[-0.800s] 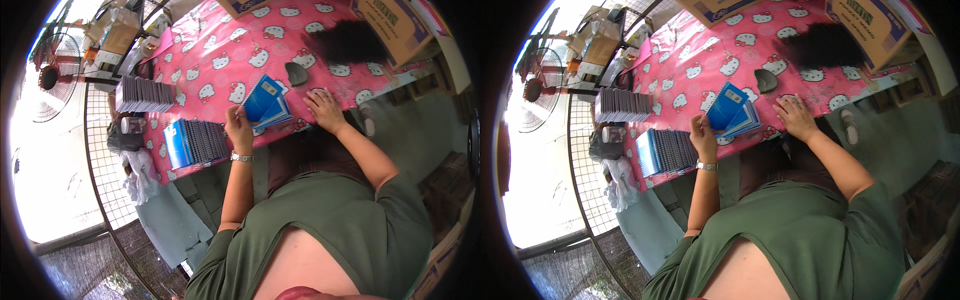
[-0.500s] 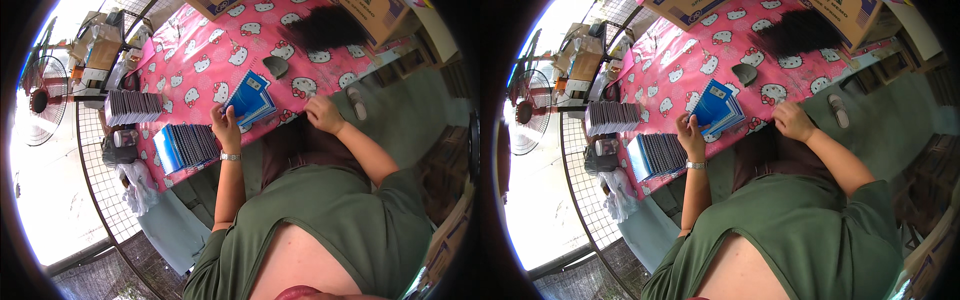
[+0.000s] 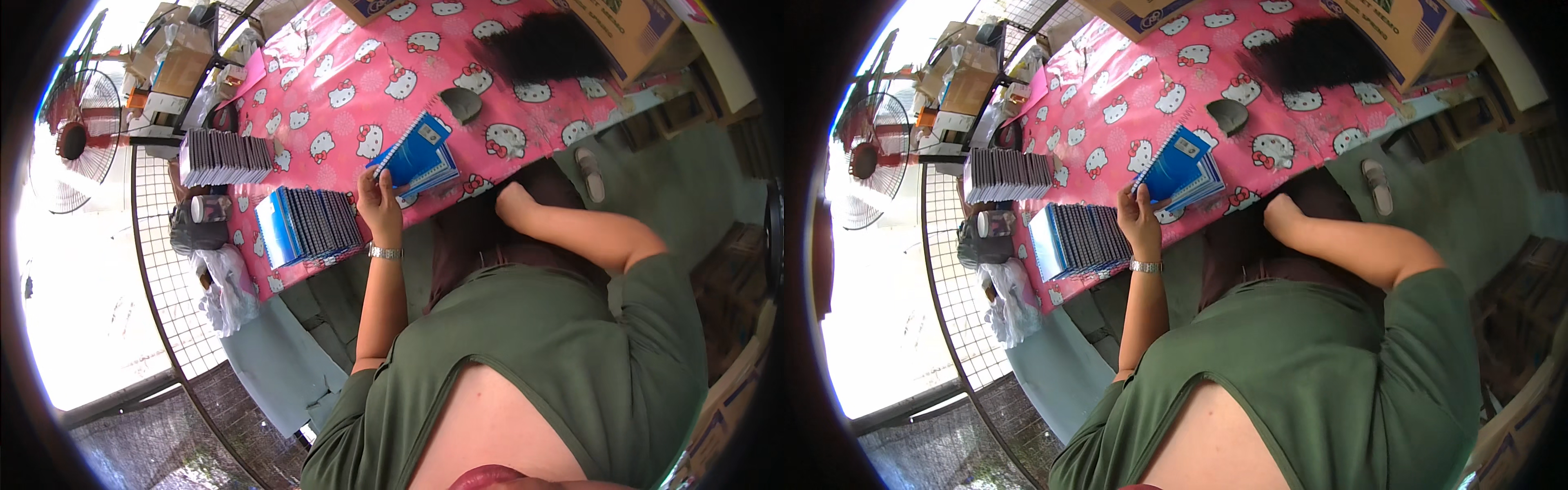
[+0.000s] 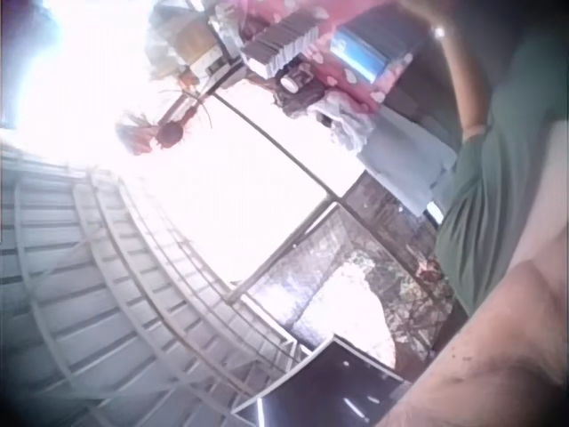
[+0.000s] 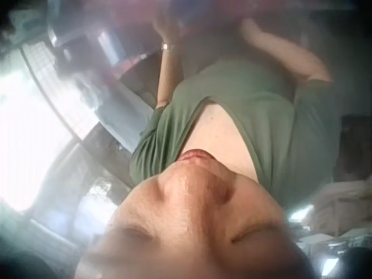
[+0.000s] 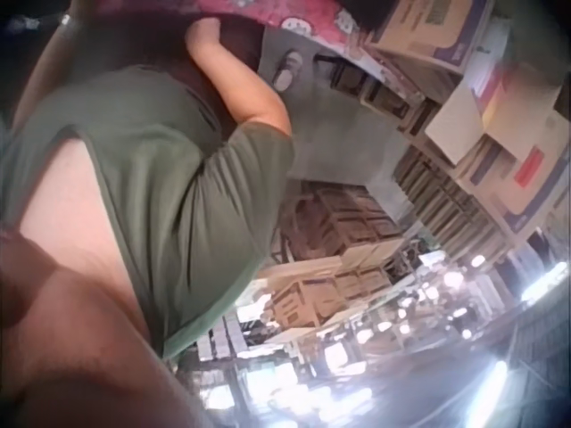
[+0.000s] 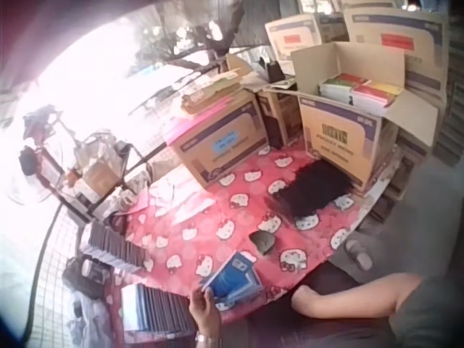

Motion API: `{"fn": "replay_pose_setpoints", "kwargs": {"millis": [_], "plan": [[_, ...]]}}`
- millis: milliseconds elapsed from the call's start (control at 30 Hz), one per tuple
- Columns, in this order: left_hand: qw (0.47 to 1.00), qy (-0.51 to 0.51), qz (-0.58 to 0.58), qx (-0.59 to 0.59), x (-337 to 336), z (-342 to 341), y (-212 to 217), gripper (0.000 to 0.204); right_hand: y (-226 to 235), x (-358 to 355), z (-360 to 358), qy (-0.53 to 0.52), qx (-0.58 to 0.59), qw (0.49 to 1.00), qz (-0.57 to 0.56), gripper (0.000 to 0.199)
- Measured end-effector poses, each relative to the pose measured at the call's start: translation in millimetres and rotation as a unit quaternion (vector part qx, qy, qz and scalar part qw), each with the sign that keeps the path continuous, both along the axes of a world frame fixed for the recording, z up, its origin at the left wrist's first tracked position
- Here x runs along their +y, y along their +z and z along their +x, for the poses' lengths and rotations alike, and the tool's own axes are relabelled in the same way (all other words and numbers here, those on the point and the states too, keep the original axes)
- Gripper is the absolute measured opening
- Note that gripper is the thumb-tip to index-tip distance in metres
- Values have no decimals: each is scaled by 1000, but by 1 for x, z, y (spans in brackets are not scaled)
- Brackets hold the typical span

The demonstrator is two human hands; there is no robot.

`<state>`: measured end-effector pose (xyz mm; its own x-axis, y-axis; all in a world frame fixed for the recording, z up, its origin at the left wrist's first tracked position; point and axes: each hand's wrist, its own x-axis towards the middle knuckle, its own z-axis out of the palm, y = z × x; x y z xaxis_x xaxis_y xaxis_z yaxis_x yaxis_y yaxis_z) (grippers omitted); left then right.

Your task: The person manually threads a wire spiral through the punched holes of a notebook, then uses wire cutters to trim and crimp the ends of the wire before stacking it with others.

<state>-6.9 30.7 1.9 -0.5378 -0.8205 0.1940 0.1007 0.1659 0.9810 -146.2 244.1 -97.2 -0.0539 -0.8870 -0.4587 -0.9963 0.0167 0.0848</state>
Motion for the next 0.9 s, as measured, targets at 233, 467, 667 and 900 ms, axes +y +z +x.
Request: {"fn": "replay_pose_setpoints", "kwargs": {"millis": [233,467,667,900], "plan": [[999,-36,29,-5,-8,0,10,17,13,1,9,-18,29,983,-182,22],[998,-29,47,27,1,-4,6,16,-9,4,-13,42,-14,996,-75,32],[999,-8,34,34,6,1,11,17,-17,-15,6,17,63,997,32,36],[1000,5,2,23,4,10,4,15,-2,-23,22,15,113,992,61,37]]}}
